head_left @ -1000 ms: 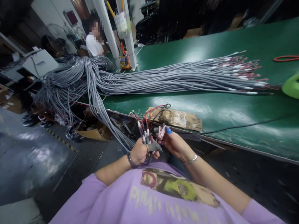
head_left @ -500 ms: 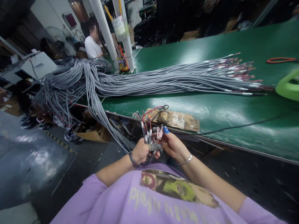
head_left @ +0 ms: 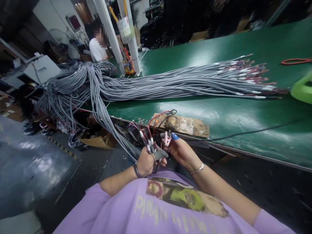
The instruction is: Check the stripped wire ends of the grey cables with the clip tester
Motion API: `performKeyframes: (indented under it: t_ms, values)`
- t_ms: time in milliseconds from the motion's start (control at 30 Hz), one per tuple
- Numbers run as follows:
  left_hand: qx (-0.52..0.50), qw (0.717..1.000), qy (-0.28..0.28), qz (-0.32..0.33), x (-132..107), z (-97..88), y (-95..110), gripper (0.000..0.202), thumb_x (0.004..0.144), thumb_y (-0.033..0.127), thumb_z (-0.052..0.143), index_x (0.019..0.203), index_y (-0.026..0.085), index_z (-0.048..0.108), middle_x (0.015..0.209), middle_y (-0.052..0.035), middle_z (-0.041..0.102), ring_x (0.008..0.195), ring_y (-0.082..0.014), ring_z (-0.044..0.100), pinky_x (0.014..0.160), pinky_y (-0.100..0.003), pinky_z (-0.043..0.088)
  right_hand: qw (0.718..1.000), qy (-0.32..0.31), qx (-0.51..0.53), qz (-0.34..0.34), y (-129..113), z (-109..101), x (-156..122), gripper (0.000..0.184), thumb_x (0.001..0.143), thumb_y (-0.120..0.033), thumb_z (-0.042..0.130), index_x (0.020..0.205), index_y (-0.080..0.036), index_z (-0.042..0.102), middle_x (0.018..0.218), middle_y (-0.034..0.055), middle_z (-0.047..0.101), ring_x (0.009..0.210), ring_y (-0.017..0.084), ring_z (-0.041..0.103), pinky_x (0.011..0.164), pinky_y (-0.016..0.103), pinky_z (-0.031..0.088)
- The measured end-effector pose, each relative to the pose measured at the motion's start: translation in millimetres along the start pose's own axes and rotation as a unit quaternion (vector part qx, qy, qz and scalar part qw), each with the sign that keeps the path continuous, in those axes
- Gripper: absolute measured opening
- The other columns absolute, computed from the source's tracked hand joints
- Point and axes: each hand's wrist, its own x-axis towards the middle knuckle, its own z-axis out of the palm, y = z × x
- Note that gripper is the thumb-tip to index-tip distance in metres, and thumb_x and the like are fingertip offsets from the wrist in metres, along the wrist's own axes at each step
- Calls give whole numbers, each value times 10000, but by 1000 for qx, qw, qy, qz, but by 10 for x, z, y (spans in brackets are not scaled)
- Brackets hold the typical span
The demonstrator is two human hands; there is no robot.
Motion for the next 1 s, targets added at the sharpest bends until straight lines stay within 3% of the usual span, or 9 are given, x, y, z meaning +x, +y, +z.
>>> performKeyframes:
  t_ms: [133,367,533,700,1000]
  values:
    - [-2,1000,5,4,40,21,14,438,436,484,833,513,140,573,402,-19,554,358,-98,481,383,-215,356,1000,0,-16,-24,48,0,11,424,720,-606,678,825,-195,685,763,35,681,651,160,568,607,301,441]
    - [0,1000,19,-13,76,34,-20,410,429,456,825,540,140,589,404,-11,557,361,-104,496,401,-227,401,999,-24,21,24,19,15,83,424,680,-628,704,779,-216,676,667,37,666,686,209,610,635,343,480]
    - [8,999,18,-25,76,37,-16,416,412,449,827,564,135,600,423,-14,576,358,-104,498,392,-225,393,999,-34,8,22,27,22,83,478,671,-683,670,741,-211,649,618,26,641,537,162,533,541,314,439]
    - [13,1000,10,-17,24,36,10,432,425,475,832,544,137,591,409,-15,569,354,-109,507,385,-223,392,999,-26,23,36,6,6,32,495,695,-712,619,773,-226,672,698,27,664,579,147,541,574,285,442]
    - [11,999,32,28,-35,3,-47,456,459,524,825,518,150,572,418,-13,571,374,-108,516,395,-222,392,999,-40,3,24,-10,-53,11,332,751,-544,664,798,-216,688,734,23,671,634,148,557,597,276,434]
